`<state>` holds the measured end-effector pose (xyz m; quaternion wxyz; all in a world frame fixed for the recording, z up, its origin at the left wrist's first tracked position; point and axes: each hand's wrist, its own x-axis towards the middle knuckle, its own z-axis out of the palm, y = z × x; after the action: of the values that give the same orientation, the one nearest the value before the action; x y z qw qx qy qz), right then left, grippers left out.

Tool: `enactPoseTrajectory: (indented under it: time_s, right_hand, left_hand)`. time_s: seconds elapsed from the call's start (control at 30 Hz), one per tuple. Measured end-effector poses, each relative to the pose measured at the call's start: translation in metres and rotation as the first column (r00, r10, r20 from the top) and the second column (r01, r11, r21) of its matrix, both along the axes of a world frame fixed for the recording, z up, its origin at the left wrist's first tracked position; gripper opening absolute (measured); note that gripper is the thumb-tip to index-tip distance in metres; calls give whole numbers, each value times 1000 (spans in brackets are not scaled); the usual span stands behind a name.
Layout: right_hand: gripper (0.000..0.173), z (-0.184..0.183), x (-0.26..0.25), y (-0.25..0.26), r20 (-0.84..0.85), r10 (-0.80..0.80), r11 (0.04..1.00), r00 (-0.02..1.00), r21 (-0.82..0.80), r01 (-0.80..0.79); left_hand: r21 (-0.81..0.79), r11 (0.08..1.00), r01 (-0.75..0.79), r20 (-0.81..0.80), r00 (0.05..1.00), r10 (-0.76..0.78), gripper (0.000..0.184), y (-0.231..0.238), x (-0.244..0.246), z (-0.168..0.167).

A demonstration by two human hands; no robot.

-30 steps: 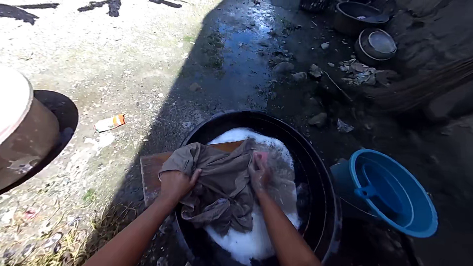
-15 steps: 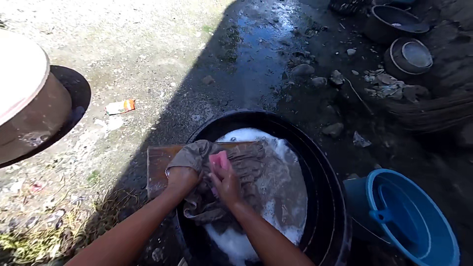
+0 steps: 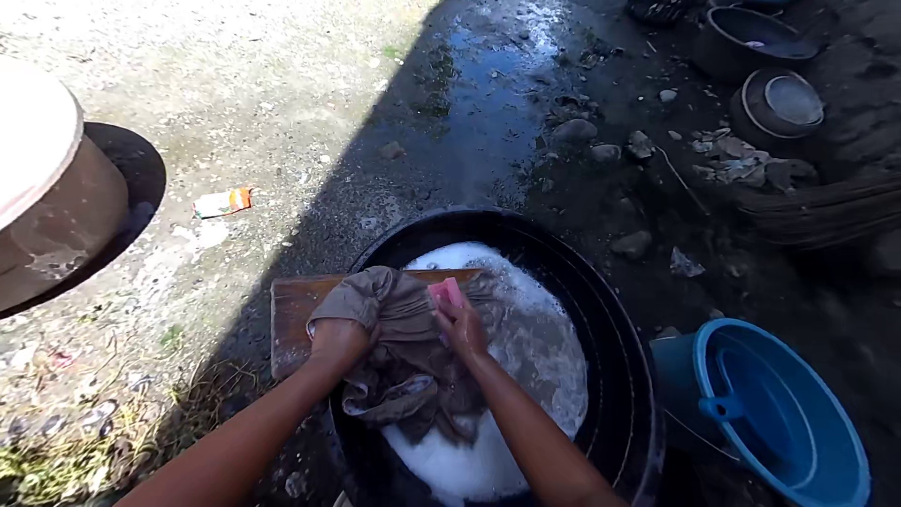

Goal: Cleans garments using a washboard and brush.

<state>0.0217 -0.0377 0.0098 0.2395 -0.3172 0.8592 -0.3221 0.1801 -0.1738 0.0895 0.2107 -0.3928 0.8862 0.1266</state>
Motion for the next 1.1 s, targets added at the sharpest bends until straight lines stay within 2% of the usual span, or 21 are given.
enactPoseTrajectory:
  time_s: [0.07, 0.13, 0.17, 0.27, 0.33, 0.43, 0.5, 0.53, 0.63, 0.7, 0.73, 0.77, 0.8, 0.83, 0.87, 0.9, 0.93, 0.97, 1.0, 1.03, 1.1]
  right_hand:
    - [40, -16, -52, 10, -19, -166, 974, 986, 152, 167]
    - [42, -12, -58, 6, 7, -240, 948, 971, 218, 232]
    - [41, -4, -40, 0, 24, -203, 963, 979, 183, 196]
    - [35, 23, 44, -9, 68, 66, 993, 995, -105, -59]
    - [36, 21, 40, -6, 63, 114, 990, 991, -95, -108]
    - [40, -14, -45, 2, 41, -115, 993, 993, 41, 113]
    - [42, -38, -86, 11, 150, -271, 956, 951, -76, 284]
    - [45, -41, -92, 14, 220, -293, 935, 930, -137, 327]
    - [49, -33, -84, 31, 328, -332, 876, 884, -240, 418]
    - [47, -7, -83, 47, 445, -405, 764, 799, -316, 563]
    - [45, 8, -88, 53, 505, -435, 682, 745, -355, 639]
    - [44, 25, -97, 59, 557, -443, 603, 702, -395, 693]
    - [43, 37, -108, 62, 598, -433, 523, 674, -443, 728]
    - [42, 46, -122, 64, 627, -404, 442, 666, -503, 742]
    - [41, 51, -136, 63, 633, -365, 373, 683, -573, 730]
    - [42, 53, -149, 60, 608, -329, 328, 722, -644, 691]
    - [43, 53, -158, 56, 550, -307, 324, 777, -707, 629]
    - [45, 50, -163, 53, 455, -315, 361, 833, -754, 549]
    - [46, 47, -163, 53, 324, -341, 440, 883, -774, 454]
    - [46, 40, -162, 56, 173, -368, 539, 914, -761, 361]
    - [45, 15, -149, 72, -42, -458, 689, 888, -648, 325]
  left_hand:
    - [10, 1000, 3, 24, 1000, -3, 63, 0, -2, 0]
    - [14, 1000, 8, 38, 999, -9, 62, 0, -2, -1]
    - [0, 1000, 14, 27, 1000, -14, 62, 0, -2, -1]
    - [-14, 1000, 1, -9, 1000, -1, 61, 2, -2, -1]
    - [-16, 1000, 2, -23, 1000, -2, 61, 2, -1, -1]
    - [-21, 1000, 5, 7, 1000, -5, 61, -2, -3, -1]
    - [-4, 1000, 9, 37, 999, -8, 64, -1, -5, -1]
    - [29, 1000, 7, 64, 998, -9, 68, 0, -8, 4]
    - [244, 970, -18, 141, 990, -17, 74, 6, -20, 39]
    - [423, 906, -30, 33, 999, 17, 62, 10, -21, 67]
    - [507, 860, -59, -41, 995, 92, 54, 9, -18, 78]
    - [601, 792, -106, -136, 963, 233, 41, 5, -14, 87]
    - [715, 686, -135, -247, 869, 428, 27, -1, -10, 91]
    - [834, 541, -106, -328, 694, 642, 21, -7, -9, 91]
    - [919, 395, -7, -344, 476, 809, 28, -12, -11, 86]
    - [951, 292, 103, -310, 309, 899, 41, -17, -15, 75]
    - [960, 243, 139, -270, 220, 937, 56, -19, -18, 58]
    - [968, 238, 79, -250, 225, 942, 68, -15, -19, 39]
    - [967, 254, -23, -236, 302, 924, 71, -4, -19, 21]
    - [948, 290, -130, -219, 393, 893, 62, 8, -21, 6]
    - [861, 405, -309, -216, 499, 839, 50, 24, -30, -8]
